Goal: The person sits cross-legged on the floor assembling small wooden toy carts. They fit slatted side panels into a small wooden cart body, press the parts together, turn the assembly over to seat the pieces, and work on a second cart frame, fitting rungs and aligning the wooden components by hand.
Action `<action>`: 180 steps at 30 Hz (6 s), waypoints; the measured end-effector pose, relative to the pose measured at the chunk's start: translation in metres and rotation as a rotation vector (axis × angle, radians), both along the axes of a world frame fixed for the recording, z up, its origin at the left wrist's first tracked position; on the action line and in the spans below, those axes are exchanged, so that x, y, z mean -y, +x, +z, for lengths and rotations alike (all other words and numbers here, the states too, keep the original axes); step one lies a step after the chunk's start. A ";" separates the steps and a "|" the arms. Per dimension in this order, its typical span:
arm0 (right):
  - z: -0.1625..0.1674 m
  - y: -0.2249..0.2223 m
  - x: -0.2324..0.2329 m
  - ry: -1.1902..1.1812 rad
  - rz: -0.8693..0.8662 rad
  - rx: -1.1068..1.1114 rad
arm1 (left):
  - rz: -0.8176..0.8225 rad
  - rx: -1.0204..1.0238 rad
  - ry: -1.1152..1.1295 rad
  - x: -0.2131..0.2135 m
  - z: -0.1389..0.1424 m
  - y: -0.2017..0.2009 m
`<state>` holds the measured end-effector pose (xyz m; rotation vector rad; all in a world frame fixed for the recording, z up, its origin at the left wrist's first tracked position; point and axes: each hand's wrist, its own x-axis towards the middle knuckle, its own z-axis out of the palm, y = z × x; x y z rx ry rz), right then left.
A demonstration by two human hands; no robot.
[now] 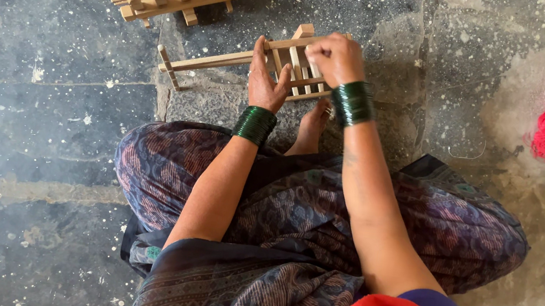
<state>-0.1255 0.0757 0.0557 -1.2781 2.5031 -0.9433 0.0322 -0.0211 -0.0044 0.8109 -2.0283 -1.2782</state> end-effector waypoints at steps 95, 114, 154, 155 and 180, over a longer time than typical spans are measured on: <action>0.007 0.040 0.072 -0.118 0.030 0.036 | 0.073 -0.031 0.257 -0.001 -0.014 -0.007; -0.005 0.034 0.071 -0.185 -0.015 0.035 | 0.062 -0.044 0.242 -0.002 -0.007 -0.007; 0.005 0.033 0.069 -0.105 0.145 -0.116 | 0.106 -0.040 0.206 -0.003 -0.013 -0.014; 0.004 0.034 0.071 -0.146 0.170 -0.102 | 0.105 0.000 0.243 -0.003 -0.013 -0.014; 0.020 0.034 0.057 -0.083 0.090 0.170 | 0.077 -0.006 0.286 -0.005 0.004 -0.013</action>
